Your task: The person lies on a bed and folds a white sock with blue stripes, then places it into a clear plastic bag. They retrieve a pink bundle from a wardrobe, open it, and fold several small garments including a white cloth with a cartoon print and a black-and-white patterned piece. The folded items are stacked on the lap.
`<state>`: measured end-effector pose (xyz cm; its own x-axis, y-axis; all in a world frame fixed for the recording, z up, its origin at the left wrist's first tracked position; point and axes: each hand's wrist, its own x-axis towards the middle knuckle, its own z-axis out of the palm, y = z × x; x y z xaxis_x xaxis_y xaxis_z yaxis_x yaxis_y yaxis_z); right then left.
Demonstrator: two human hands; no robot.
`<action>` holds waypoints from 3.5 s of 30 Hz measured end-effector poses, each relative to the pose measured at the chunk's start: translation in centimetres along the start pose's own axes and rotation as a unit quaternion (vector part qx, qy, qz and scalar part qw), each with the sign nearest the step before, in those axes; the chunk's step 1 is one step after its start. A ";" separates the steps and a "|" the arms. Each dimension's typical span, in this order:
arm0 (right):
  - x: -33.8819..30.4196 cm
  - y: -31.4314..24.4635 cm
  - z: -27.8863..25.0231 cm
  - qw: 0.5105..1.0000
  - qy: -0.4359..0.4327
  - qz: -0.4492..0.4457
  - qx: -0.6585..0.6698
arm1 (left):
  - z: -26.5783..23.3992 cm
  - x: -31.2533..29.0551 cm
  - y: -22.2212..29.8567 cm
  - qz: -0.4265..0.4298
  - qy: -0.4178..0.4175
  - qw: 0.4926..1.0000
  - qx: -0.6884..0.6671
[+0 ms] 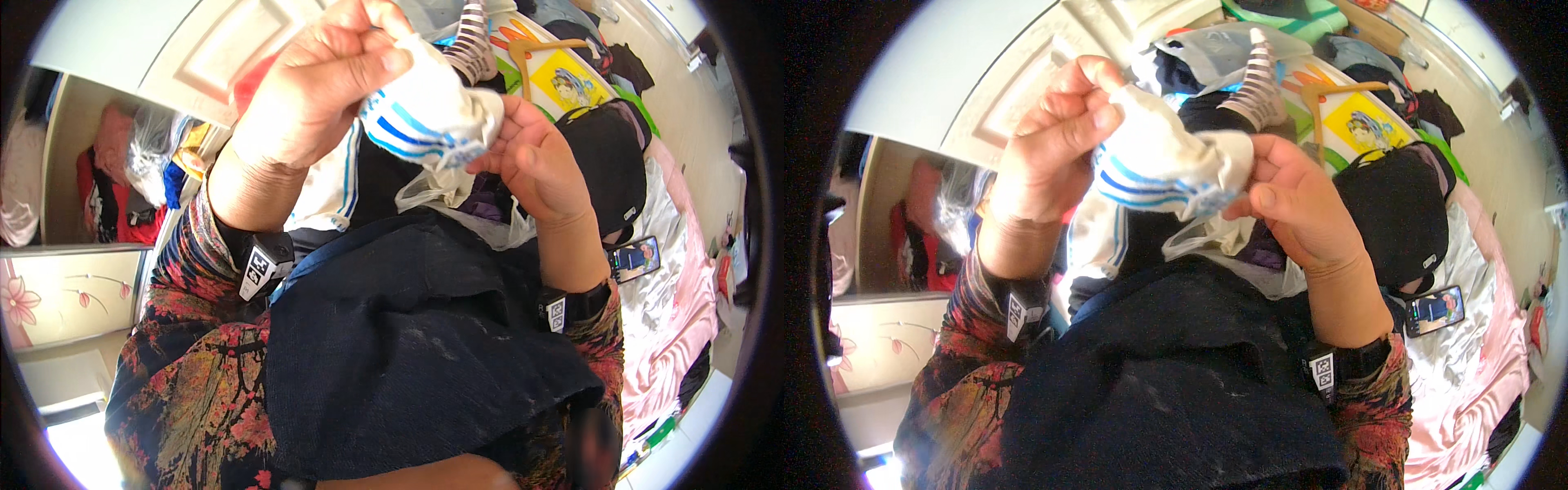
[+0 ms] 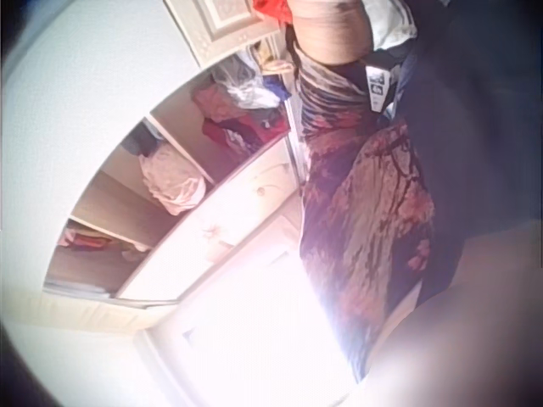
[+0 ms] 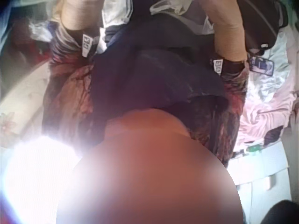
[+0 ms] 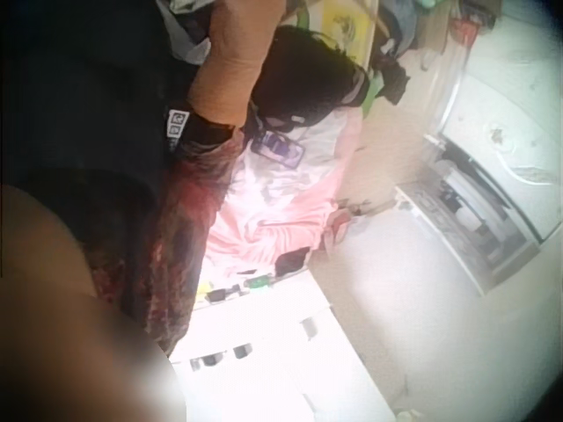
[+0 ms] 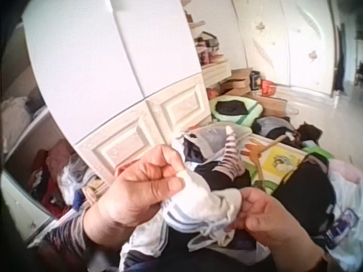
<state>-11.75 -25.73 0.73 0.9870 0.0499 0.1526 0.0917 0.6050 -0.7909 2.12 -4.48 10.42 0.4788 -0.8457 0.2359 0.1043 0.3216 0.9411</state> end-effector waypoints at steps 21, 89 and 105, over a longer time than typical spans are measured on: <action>5.5 2.8 8.7 0.936 0.155 0.234 -0.214 | -6.4 -9.3 -2.5 0.039 0.084 0.990 -0.111; 6.6 8.3 13.4 0.889 -0.099 0.159 -0.417 | -7.0 -21.1 -6.4 -0.128 0.220 0.964 0.080; 6.9 6.8 13.9 0.799 -0.164 -0.131 -0.564 | -5.7 -20.0 -5.9 -0.153 0.225 0.959 -0.078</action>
<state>-6.12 -10.19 4.67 0.8434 0.3571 0.4015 0.5330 -0.4617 -0.7091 -3.12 13.01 -1.23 0.7286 -0.6532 -0.2061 0.4124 0.1782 0.8934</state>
